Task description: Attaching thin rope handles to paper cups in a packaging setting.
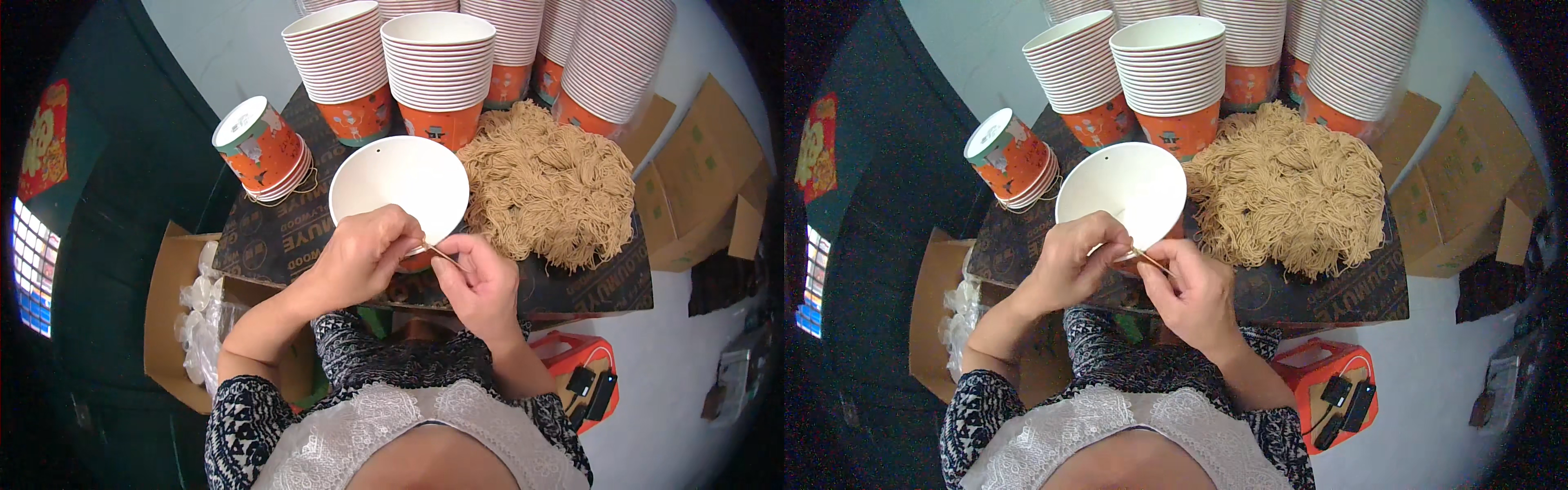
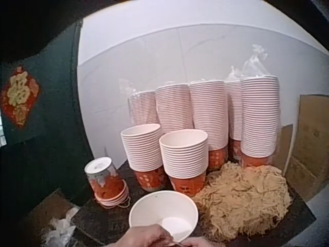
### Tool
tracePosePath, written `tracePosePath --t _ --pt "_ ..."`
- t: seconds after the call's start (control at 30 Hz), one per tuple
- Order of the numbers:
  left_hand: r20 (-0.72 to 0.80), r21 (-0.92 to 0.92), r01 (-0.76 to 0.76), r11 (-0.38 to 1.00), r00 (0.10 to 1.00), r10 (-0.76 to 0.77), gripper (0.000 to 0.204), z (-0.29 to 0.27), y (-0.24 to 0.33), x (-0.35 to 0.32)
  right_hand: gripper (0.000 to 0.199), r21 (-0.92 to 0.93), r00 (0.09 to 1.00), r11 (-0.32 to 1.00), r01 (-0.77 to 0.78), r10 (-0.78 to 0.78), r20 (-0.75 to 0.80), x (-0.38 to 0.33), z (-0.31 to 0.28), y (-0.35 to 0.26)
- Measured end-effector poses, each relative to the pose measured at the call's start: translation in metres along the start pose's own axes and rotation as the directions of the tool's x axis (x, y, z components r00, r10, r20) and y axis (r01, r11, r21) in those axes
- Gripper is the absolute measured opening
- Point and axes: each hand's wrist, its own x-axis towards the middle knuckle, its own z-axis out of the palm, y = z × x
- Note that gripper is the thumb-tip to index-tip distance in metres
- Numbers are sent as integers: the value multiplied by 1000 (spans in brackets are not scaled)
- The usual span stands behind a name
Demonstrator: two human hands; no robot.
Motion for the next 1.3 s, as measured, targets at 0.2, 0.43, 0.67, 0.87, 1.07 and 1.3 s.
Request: tracePosePath --t 0.2,0.43,0.67,0.87,1.07,1.3 --pt "26 -47 206 977 978 -205 7 -8 1 2 8 -185 972 955 233 -225 65 -8 -14 1" --pt "101 11 289 957 952 -288 4 -14 -6 8 7 -99 939 939 329 -314 139 -8 -17 12" --pt "350 44 36 998 936 -49 33 -68 -23 7 9 83 983 989 124 -134 128 -10 -28 13" --pt "301 466 -62 883 949 -92 18 -76 -34 -18 12 165 917 974 158 -207 342 -13 -43 10" --pt "38 547 321 773 913 -406 17 -26 -9 -1 21 239 850 944 227 -311 424 -17 -25 -4" --pt "-48 -121 291 949 953 -298 58 -1 -17 38 25 480 738 843 243 -482 472 -23 -6 -23"
